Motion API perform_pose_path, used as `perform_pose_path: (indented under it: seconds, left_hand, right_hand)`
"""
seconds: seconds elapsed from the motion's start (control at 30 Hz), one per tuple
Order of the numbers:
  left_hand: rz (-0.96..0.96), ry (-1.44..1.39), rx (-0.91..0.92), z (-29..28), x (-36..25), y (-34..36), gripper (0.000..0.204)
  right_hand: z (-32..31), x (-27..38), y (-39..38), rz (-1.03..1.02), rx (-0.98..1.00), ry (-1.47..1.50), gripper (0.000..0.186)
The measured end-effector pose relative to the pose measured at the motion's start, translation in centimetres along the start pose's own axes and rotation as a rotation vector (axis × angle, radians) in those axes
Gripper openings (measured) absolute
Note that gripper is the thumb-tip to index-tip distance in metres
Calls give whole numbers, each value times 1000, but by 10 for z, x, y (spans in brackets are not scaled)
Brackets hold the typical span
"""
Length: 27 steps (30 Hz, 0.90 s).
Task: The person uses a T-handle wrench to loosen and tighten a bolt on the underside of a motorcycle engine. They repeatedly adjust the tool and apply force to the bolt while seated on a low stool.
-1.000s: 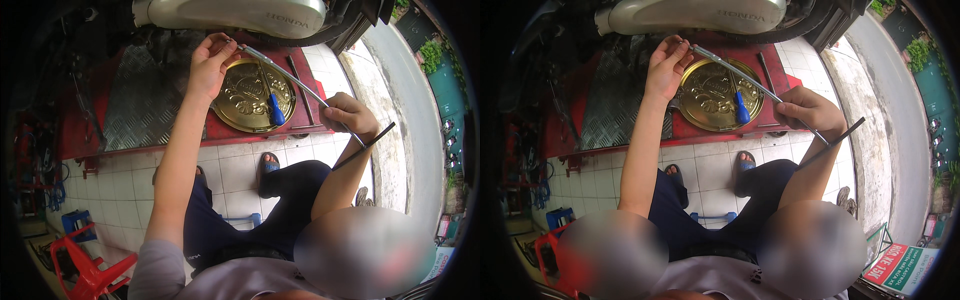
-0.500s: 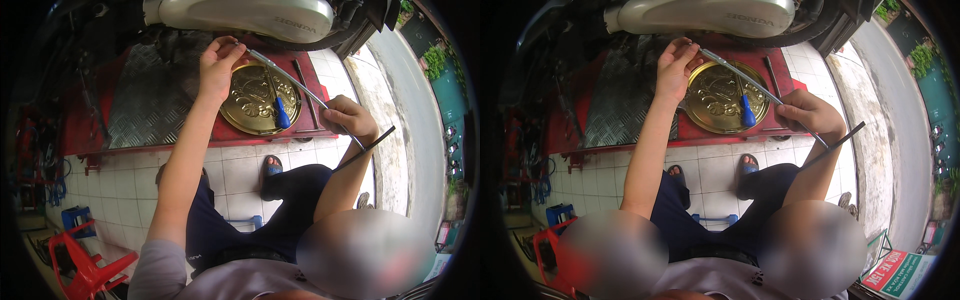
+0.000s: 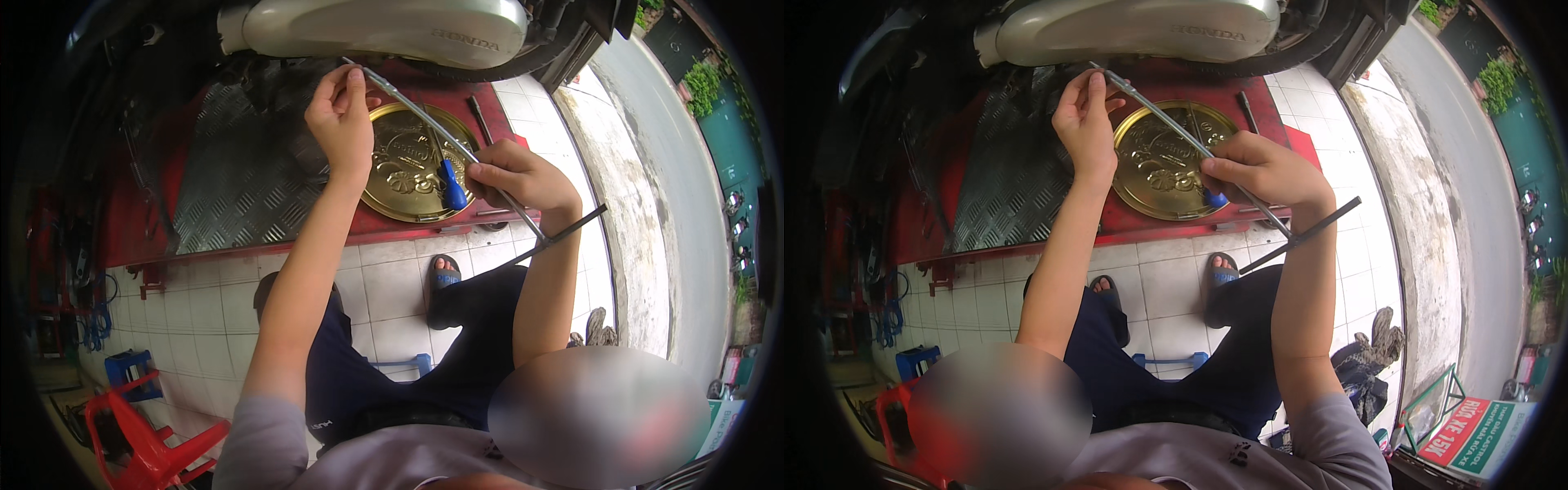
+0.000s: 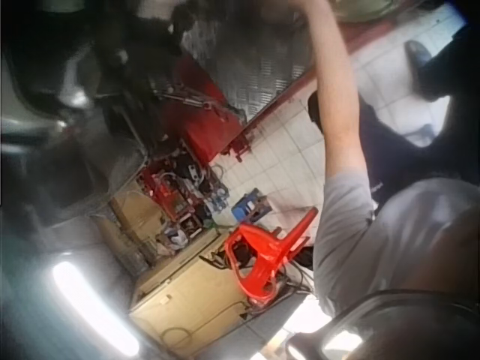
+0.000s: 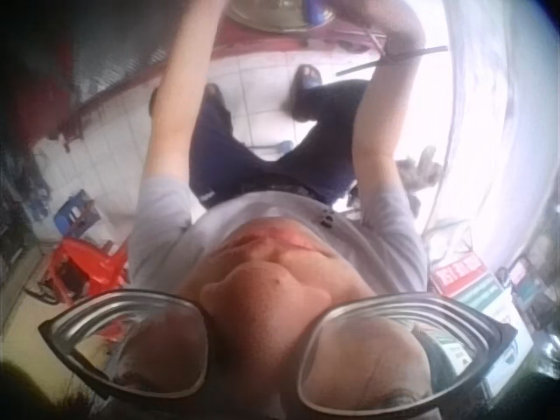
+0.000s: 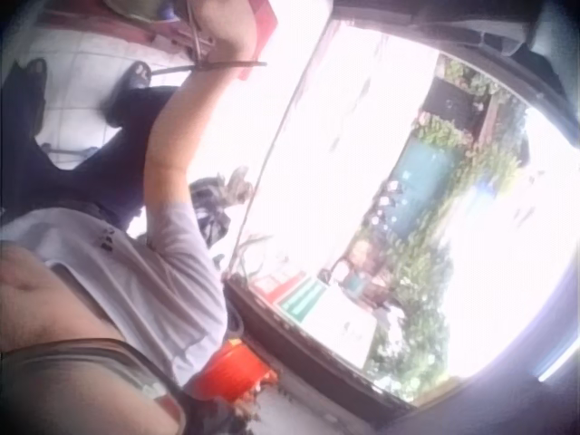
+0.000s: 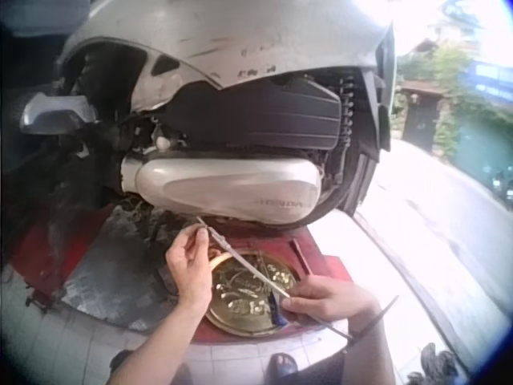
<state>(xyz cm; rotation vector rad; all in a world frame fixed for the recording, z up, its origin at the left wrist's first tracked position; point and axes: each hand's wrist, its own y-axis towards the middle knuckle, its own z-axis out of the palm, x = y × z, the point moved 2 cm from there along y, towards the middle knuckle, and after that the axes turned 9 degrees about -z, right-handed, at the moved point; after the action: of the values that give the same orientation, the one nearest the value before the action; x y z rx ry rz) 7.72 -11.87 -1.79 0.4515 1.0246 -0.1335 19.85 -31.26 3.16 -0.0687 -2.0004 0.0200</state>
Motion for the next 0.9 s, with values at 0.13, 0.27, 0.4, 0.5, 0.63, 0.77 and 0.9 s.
perform_pose_path:
  seconds: [0.13, 0.27, 0.4, 0.5, 0.63, 0.77, 0.9]
  left_hand:
    - [39, 79, 12, 8, -11, -7, 21]
    - [4, 99, 86, 11, -17, -13, 27]
    - [-99, 72, 252, 17, -13, -21, 33]
    - [-190, 71, 359, 23, -5, -33, 33]
    - [-361, 69, 480, 47, 28, -51, 36]
    - [-447, 99, 568, 79, 66, -58, 35]
    - [-406, 127, 628, 111, 78, -59, 36]
  right_hand:
    - [1, 4, 2, -8, 48, -34, 40]
    - [2, 1, 9, -205, 137, -46, 40]
    - [0, -4, 6, -253, 174, -141, 38]
    - [-3, 9, -13, -83, 255, -90, 37]
    - [-6, -14, -31, 62, 308, 2, 34]
    - [-19, -42, -48, 200, 208, 109, 31]
    - [-33, -59, -63, 176, 94, 156, 31]
